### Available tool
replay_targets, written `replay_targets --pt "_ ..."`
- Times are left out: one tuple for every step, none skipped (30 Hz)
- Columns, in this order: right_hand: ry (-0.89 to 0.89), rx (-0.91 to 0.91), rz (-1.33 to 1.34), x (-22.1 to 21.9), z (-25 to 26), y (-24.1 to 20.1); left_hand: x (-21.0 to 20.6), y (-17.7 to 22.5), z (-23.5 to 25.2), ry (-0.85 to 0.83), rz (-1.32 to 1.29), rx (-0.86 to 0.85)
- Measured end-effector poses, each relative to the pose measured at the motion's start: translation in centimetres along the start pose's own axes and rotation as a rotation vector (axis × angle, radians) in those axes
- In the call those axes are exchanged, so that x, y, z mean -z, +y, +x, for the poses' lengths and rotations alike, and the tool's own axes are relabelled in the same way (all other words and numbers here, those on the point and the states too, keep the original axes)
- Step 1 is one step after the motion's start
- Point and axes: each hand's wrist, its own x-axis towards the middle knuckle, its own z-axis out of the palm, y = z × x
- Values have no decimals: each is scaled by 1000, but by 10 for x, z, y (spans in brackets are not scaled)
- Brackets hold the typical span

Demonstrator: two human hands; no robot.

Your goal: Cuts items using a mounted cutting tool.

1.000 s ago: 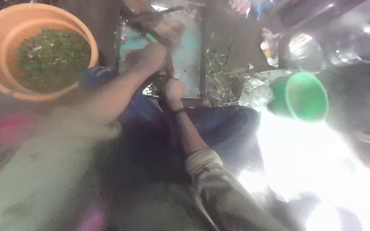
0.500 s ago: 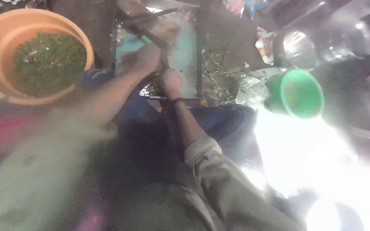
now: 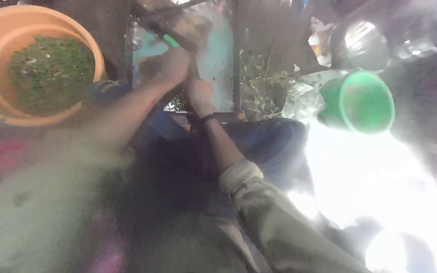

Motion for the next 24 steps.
replay_targets --pt "41 7 31 -24 10 10 1 2 -2 -12 3 8" --pt "-30 -22 32 -33 14 16 2 3 -3 -26 8 19" --pt "-89 -38 12 -40 11 21 2 3 -1 -37 23 30" --pt "-113 -45 0 -46 5 27 2 3 1 -44 30 32" --pt "-103 -44 -25 -52 -1 33 0 2 0 -40 34 32" --pt "-85 -39 -38 -55 -5 37 -3 1 -3 -7 25 28" --pt "-75 -38 -19 -51 -7 38 -5 -1 -9 59 -8 13" --pt "-81 -47 18 -43 -7 36 -5 -4 -22 141 -66 -6" --pt "-95 -62 56 -33 -5 31 9 -5 -39 99 -127 -12" --pt "-99 -65 77 -24 -2 26 57 -5 -41 -390 -74 7" --pt "-97 -62 82 -18 4 21 10 -8 -36 56 -116 -6" --pt "-106 -59 92 -13 11 17 -10 -11 -16 145 -71 -9" --pt "-120 -47 81 -12 20 14 -15 -12 -2 109 -18 -2" --pt "-113 -33 78 -12 29 11 -15 -13 5 70 7 -3" --pt "-99 -23 81 -13 39 9 -14 -15 9 54 13 -11" --pt "-81 -17 97 -13 46 6 -14 -17 10 55 16 -21" --pt "-65 -13 113 -14 52 4 -16 -18 10 61 17 -29" --pt "-57 -5 119 -16 56 2 -18 -19 10 62 16 -34" --pt "-51 5 118 -18 58 2 -19 -20 10 60 12 -41" --pt "-37 11 113 -22 60 1 -19 -19 10 60 7 -48" --pt "-26 16 107 -24 62 1 -17 -18 10 64 4 -54" --pt "-29 14 97 -25 63 -1 -15 -18 10 68 7 -56" --pt "-36 13 84 -26 65 -2 -16 -18 10 75 9 -57" --pt "-36 13 72 -27 66 -4 -18 -19 12 75 8 -53"
